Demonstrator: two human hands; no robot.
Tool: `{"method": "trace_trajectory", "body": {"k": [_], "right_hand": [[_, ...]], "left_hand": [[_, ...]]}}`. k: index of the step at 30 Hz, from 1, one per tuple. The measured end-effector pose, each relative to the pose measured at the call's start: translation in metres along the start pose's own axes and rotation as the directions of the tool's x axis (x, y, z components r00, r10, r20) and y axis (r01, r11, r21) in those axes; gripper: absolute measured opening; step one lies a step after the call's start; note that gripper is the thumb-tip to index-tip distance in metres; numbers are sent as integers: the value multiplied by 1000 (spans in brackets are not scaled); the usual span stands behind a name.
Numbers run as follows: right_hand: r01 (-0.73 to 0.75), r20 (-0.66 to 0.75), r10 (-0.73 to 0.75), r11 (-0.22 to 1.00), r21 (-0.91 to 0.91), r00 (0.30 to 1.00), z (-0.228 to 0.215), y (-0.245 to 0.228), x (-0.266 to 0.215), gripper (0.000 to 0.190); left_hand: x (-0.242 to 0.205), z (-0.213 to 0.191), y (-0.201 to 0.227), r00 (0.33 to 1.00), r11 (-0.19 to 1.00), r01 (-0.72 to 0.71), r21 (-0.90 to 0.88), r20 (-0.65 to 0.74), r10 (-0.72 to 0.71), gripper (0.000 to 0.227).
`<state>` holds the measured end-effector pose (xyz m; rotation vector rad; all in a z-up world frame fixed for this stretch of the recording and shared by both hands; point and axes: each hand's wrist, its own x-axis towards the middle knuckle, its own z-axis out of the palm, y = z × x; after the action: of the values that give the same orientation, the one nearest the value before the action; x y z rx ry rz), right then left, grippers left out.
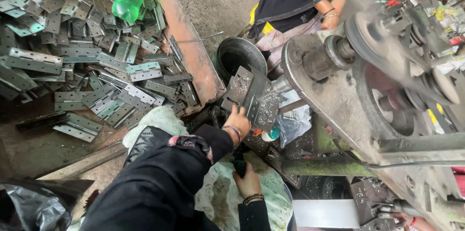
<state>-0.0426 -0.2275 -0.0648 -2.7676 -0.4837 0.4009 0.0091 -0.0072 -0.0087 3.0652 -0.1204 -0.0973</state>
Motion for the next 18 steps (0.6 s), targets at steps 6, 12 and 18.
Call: {"method": "trace_trajectory", "body": {"k": [6, 12, 18], "right_hand": [[-32, 4, 32, 999, -12, 999, -3, -4, -2, 70], [-52, 32, 54, 998, -43, 998, -4, -2, 0, 70], [-16, -5, 17, 991, 132, 1000, -11, 18, 21, 62]], "left_hand": [[-23, 10, 12, 940, 973, 58, 222, -342, 22, 39], [-21, -9, 9, 951, 994, 13, 108, -308, 21, 32], [-31, -39, 0, 844, 985, 11, -171, -527, -101, 23]]}}
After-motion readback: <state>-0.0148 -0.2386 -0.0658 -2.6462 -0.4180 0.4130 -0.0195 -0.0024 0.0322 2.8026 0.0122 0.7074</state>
